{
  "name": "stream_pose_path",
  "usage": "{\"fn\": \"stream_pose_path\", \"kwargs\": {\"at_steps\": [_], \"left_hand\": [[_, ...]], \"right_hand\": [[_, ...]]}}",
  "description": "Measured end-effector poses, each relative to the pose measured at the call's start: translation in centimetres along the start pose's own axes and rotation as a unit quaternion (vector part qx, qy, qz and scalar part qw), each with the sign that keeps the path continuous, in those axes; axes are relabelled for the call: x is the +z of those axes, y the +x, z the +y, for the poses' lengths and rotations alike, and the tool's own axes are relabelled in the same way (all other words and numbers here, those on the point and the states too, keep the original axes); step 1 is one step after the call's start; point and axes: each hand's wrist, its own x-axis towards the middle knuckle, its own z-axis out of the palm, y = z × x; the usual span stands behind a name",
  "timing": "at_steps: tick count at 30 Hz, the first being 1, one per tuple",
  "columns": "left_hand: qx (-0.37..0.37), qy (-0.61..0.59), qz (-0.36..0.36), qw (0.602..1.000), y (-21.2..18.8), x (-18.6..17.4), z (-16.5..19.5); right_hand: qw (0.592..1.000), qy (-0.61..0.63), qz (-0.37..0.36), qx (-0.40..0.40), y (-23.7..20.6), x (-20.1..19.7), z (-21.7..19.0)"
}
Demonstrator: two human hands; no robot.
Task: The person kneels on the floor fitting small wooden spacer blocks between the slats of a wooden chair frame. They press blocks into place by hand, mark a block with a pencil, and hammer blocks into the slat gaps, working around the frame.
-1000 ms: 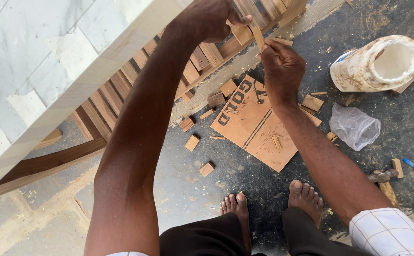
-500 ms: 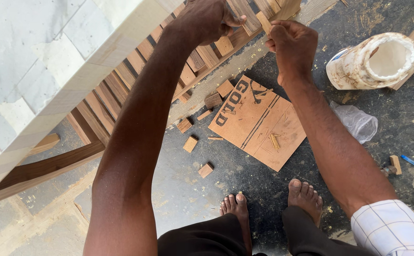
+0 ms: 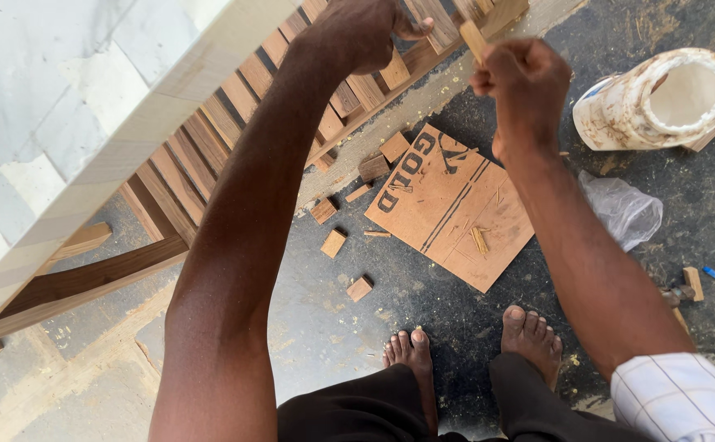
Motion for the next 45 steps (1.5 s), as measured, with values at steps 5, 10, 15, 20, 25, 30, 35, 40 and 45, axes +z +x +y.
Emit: {"fn": "stream_pose_path", "kwargs": {"at_steps": [5, 10, 15, 20, 25, 30, 35, 40, 45], "left_hand": [[-0.088, -0.01, -0.096, 0.991, -1.1, -2.0, 1.0], [0.011, 0.102, -0.055, 0.993, -1.3, -2.5, 1.3], [0.004, 0.044, -0.035, 0.998, -1.3, -1.3, 0.5], [-0.011, 0.025, -0.037, 0.999, -0.8, -1.0, -0.1], [0.007, -0.022, 0.01, 1.0, -0.7, -0.8, -0.3], [-0.006, -0.053, -0.001, 0.999, -0.7, -0.5, -0.6], [0.027, -0.098, 0.013, 0.995, -0.3, -0.8, -0.3], [-0.067, -0.046, -0.046, 0.996, -1.3, -2.0, 0.8], [-0.081, 0.001, -0.083, 0.993, -1.5, -3.5, 1.4]], "right_hand": [[0.999, -0.009, -0.037, 0.016, -2.2, 1.6, 1.0], [1.0, 0.009, -0.026, 0.01, -0.3, 3.0, 2.5], [1.0, 0.009, -0.017, -0.002, -0.3, 3.3, 2.8], [1.0, 0.01, -0.02, 0.005, -0.2, 3.4, 2.8], [1.0, 0.001, -0.016, 0.009, 0.0, 3.3, 3.4], [1.0, 0.003, -0.024, 0.012, 0.1, 3.3, 2.7], [1.0, -0.015, -0.006, -0.025, -2.4, 3.0, 1.4], [0.998, 0.015, -0.055, 0.013, -4.4, 3.8, 2.4], [0.999, 0.003, -0.044, 0.013, -3.0, 5.5, 3.8]]}}
